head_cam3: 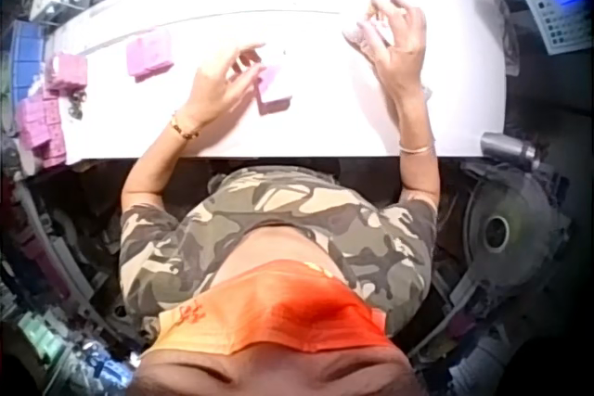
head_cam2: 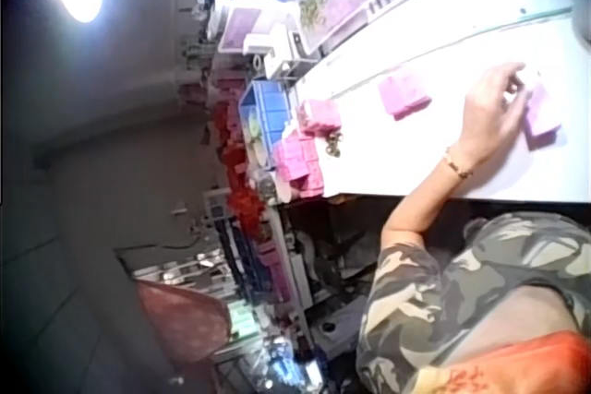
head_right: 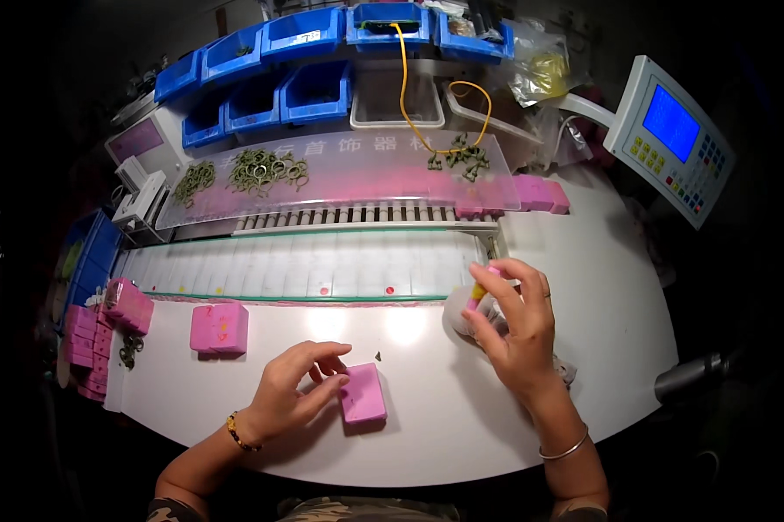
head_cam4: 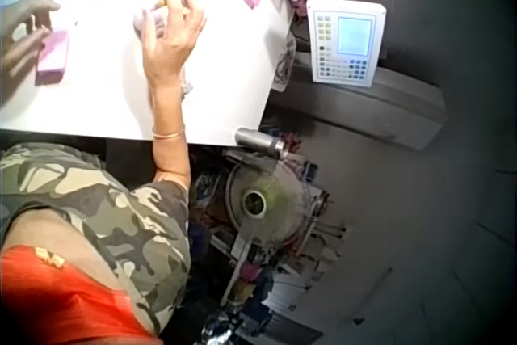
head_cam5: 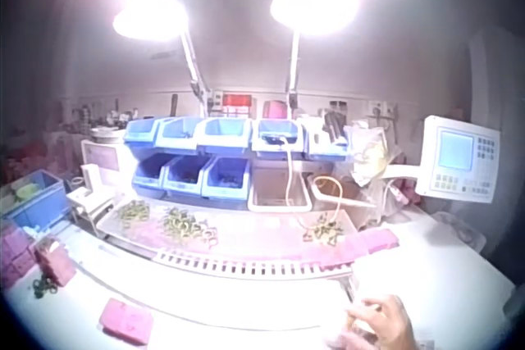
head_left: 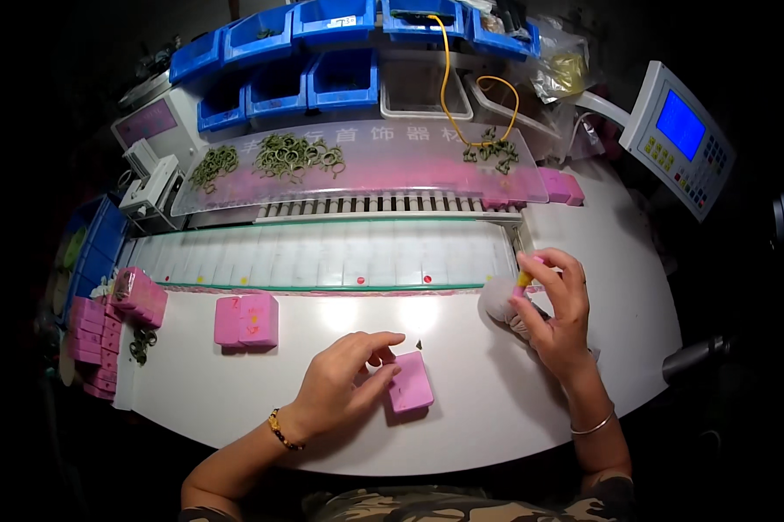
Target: The person fits small green components into a pink mold, presses them into place, and then uses a small white pad to press and smooth the assembly. The person repeats these actions for multiple small components and pink molds on a workbench.
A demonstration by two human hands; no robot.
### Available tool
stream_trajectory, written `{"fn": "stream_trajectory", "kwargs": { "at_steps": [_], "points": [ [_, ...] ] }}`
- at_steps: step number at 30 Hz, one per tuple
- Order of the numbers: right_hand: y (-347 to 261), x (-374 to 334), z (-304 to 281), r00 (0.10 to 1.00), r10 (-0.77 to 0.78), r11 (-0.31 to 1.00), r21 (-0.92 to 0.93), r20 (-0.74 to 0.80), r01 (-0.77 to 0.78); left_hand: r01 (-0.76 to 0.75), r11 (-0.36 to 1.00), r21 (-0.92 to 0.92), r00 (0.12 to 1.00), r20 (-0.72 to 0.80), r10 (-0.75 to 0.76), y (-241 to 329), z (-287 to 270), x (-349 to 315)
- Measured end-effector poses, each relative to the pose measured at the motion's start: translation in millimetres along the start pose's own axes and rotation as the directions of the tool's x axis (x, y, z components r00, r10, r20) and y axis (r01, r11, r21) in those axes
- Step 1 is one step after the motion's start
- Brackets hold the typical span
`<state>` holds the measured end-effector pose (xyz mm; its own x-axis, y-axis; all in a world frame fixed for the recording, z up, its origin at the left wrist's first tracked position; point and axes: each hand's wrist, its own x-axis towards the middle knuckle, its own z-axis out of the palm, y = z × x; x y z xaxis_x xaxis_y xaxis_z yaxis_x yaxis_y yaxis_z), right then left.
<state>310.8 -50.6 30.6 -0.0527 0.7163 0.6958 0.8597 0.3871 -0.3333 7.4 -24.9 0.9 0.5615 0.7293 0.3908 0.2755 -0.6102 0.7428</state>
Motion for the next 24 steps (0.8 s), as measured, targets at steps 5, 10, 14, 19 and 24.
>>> {"fn": "stream_trajectory", "kwargs": {
  "at_steps": [5, 10, 14, 19, 24],
  "points": [
    [14, -13, 9, 0.953, 0.187, 0.961, 0.159, 0.237, -0.228, -0.025, 0.999, -0.029, 1.000, 0.012, 0.025, 7, 4, -4],
    [17, -21, 7, 0.939, 0.269, 0.918, 0.239, 0.215, -0.317, -0.031, 0.999, 0.009, 0.994, 0.108, 0.030, 9, -6, -8],
    [8, -25, 6, 0.946, 0.282, 0.932, 0.190, 0.158, -0.310, -0.082, 0.993, 0.080, 0.961, 0.269, 0.058, 17, 3, -10],
    [-13, -33, 12, 0.926, 0.341, 0.853, 0.360, 0.162, -0.377, -0.045, 0.992, 0.114, 0.978, 0.206, 0.020, 13, 15, -13],
    [-51, -48, 9, 0.891, 0.304, 0.638, 0.622, 0.337, -0.454, 0.287, 0.925, -0.250, 0.956, 0.144, -0.257, 10, 17, -21]
  ]
}}
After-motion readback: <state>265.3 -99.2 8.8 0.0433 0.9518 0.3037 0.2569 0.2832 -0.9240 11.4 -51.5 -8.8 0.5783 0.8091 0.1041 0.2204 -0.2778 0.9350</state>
